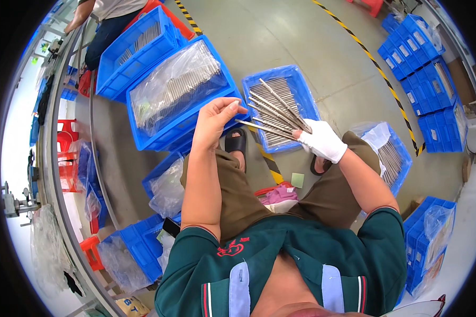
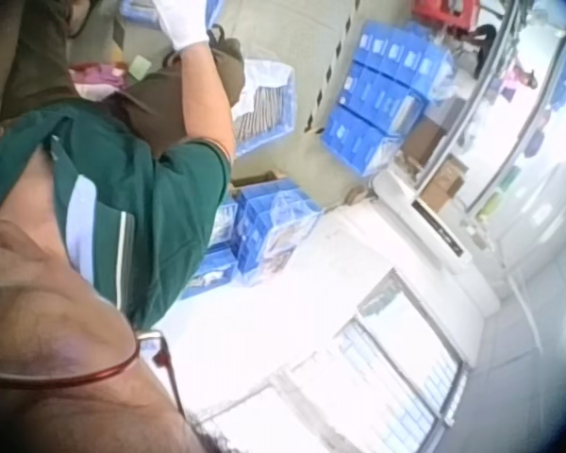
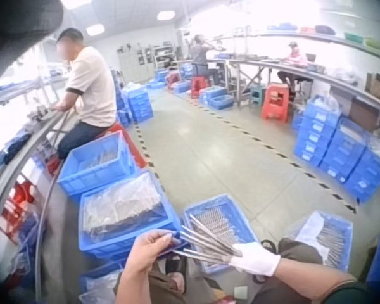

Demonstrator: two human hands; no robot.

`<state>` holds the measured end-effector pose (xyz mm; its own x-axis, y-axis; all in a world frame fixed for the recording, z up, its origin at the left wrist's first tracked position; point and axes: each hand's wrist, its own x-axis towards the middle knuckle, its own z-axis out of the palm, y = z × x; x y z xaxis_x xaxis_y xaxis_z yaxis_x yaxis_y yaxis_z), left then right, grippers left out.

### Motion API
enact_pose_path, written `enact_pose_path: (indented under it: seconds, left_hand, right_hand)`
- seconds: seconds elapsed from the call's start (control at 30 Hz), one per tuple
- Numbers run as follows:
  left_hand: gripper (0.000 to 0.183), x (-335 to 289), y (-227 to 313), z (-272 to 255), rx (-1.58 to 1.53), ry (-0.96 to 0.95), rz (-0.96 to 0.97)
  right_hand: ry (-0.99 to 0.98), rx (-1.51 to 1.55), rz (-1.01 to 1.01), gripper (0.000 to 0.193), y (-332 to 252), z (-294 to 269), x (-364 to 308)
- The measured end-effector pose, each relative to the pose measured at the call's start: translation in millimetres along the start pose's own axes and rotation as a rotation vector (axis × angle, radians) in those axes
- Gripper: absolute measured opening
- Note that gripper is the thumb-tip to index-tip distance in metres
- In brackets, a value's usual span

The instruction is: Inspecting and sorting metal rods or components at a fabrication floor workstation.

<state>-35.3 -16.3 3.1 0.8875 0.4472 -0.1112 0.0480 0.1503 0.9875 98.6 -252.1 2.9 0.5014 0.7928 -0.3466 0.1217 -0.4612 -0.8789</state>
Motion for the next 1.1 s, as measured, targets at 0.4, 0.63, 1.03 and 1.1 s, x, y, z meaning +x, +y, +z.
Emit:
enact_pose_path:
  seconds: [0.4,0.63,1.03,1.1]
  left_hand:
    - [0.021,-3,-2,3,-0.152,-0.169,-0.094]
    - [0.023,-3,3,-6,-0.068,-0.095,-0.056]
    - [0.026,-3,2,-5,-0.103,-0.106,-0.065]
    - [0.026,-3,2,-5,-0.1,-0.117,-0.068]
  right_hand:
    - [-0.153,0.134,0.081,0.032,-6,3,1]
    - [-0.155,0.206,0.095,0.025,-6,4,2]
    - [0.016,-0.272,-0.153,0.031,-2,3,2]
    - [0.023,-0.287,-0.157,0.031,-2,3,1]
